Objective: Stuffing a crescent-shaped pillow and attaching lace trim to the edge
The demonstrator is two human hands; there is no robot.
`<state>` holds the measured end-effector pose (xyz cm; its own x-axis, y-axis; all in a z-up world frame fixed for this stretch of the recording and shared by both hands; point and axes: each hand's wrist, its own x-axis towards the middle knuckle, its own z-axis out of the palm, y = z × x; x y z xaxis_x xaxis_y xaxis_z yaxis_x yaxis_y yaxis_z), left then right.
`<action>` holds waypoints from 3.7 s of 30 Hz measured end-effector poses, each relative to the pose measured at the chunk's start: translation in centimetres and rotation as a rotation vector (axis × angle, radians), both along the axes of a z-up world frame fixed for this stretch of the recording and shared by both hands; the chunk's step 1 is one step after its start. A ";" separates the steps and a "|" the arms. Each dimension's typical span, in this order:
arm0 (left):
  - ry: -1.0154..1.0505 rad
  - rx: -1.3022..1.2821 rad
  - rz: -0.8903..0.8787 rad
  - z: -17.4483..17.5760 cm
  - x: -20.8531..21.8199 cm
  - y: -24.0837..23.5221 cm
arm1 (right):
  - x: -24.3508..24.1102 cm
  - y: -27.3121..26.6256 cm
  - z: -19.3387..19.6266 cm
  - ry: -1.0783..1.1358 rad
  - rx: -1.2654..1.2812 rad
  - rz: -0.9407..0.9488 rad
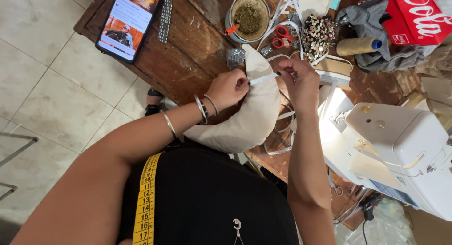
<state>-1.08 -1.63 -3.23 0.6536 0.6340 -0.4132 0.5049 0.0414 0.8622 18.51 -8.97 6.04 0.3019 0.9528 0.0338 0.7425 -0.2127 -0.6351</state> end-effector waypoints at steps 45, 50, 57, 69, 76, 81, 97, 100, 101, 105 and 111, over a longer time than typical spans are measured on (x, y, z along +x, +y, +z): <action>-0.088 -0.059 -0.602 2.9 -3.4 -1.1 | -7.6 -16.5 3.0 0.208 -0.248 -0.412; -0.063 -0.071 -0.686 3.1 -3.6 -0.6 | -9.3 -17.4 2.9 0.292 -0.315 -0.410; -0.009 -0.133 -0.733 4.5 -4.5 -0.2 | -11.5 -18.1 3.3 0.328 -0.356 -0.455; 0.083 0.007 -0.826 3.9 -6.6 0.3 | -14.3 -19.0 0.8 0.396 -0.381 -0.396; -0.012 0.033 -0.742 4.1 -5.5 0.0 | -13.0 -20.4 0.5 0.574 -0.217 -0.574; -0.049 0.066 -0.744 3.0 -4.7 -0.7 | -12.0 -21.3 -2.5 0.474 -0.127 -0.669; -0.275 0.085 -0.331 3.2 -5.2 -1.0 | -3.6 -12.6 5.3 -0.181 0.055 -0.456; -0.355 0.376 -0.236 3.7 -5.0 0.5 | 0.4 -10.2 8.7 -0.540 0.176 -0.425; -0.379 0.562 -0.232 4.0 -4.9 1.2 | 2.0 -9.6 9.9 -0.714 0.265 -0.405; -0.316 0.512 -0.157 6.6 -4.5 1.9 | 4.9 -7.6 10.1 -0.688 0.365 -0.305; -0.079 0.826 -0.212 4.9 -3.1 2.5 | 5.1 -6.2 3.6 -0.661 0.042 -0.339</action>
<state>-4.16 0.84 1.69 0.7998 0.5731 0.1787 0.3685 -0.7038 0.6073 23.57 -15.15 9.63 0.4836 0.8045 0.3448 0.8704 -0.4838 -0.0918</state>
